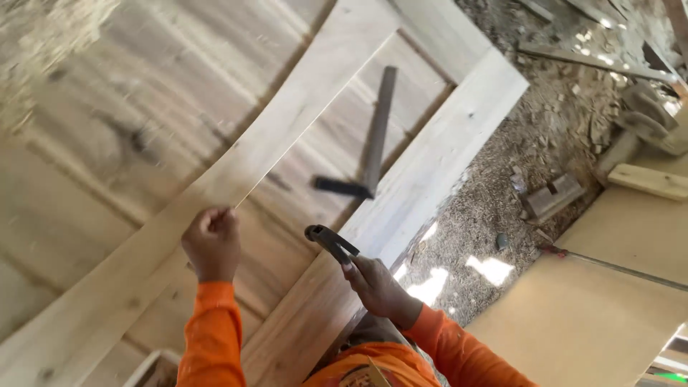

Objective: The person hammers nails into a large wooden gate frame lying on the workshop floor. They repeatedly take nails from a small plastic container, position each nail on the wood, and drive it in with a claw hammer, working along the curved wooden brace.

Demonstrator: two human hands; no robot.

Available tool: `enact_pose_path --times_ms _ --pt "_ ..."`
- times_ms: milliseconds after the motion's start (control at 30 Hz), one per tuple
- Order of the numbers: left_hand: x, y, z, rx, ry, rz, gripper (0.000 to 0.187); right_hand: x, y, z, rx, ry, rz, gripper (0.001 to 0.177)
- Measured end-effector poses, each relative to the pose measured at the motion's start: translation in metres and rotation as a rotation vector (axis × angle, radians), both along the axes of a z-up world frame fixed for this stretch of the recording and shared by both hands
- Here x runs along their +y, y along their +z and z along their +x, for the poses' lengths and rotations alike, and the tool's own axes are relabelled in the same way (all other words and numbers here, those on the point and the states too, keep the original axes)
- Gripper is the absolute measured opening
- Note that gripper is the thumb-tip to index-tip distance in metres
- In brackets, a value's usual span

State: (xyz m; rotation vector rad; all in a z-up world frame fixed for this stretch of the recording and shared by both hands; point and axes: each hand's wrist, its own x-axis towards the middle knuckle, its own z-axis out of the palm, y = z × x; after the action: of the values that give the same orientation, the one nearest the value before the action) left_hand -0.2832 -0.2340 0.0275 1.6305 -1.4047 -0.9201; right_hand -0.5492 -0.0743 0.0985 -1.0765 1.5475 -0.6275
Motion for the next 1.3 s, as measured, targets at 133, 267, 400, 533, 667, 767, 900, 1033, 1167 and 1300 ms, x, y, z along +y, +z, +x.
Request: enact_pose_path --times_ms 133,267,400,533,667,767,900,1033,1167,1300 --pt "-0.097 -0.043 -0.084 -0.208 -0.153 -0.394 0.004 0.004 -0.048 -0.077 -0.102 -0.053 -0.068 0.048" --pt "-0.136 -0.055 -0.129 -0.156 -0.211 -0.296 0.007 -0.004 -0.050 -0.123 -0.226 -0.161 -0.024 0.047" --pt "-0.148 -0.031 -0.139 -0.496 -0.282 -0.330 0.009 -0.011 -0.046 -0.156 -0.100 -0.243 0.041 0.058" --pt "-0.157 0.002 -0.146 -0.668 -0.295 -0.035 0.008 -0.055 -0.015 -0.159 -0.009 -0.294 0.127 0.060" --pt "-0.174 -0.017 -0.143 -0.661 -0.368 -0.121 0.007 -0.069 -0.027 -0.160 -0.042 -0.290 0.130 0.058" --pt "-0.185 -0.031 -0.153 -0.164 -0.302 -0.003 0.008 -0.076 -0.028 -0.157 -0.097 -0.283 0.119 0.057" --pt "-0.215 -0.047 -0.174 0.127 -0.212 0.007 0.006 -0.096 -0.026 -0.150 -0.134 -0.261 0.115 0.057" --pt "-0.230 -0.052 -0.189 0.081 -0.268 -0.327 0.006 -0.109 -0.024 -0.146 -0.132 -0.241 0.130 0.056" --pt "-0.234 -0.057 -0.198 0.011 -0.223 -0.248 0.007 -0.145 -0.015 -0.145 -0.136 -0.204 0.093 0.055" --pt "-0.228 -0.060 -0.194 -0.031 -0.154 -0.247 0.008 -0.200 0.012 -0.137 -0.099 -0.064 -0.147 0.051"
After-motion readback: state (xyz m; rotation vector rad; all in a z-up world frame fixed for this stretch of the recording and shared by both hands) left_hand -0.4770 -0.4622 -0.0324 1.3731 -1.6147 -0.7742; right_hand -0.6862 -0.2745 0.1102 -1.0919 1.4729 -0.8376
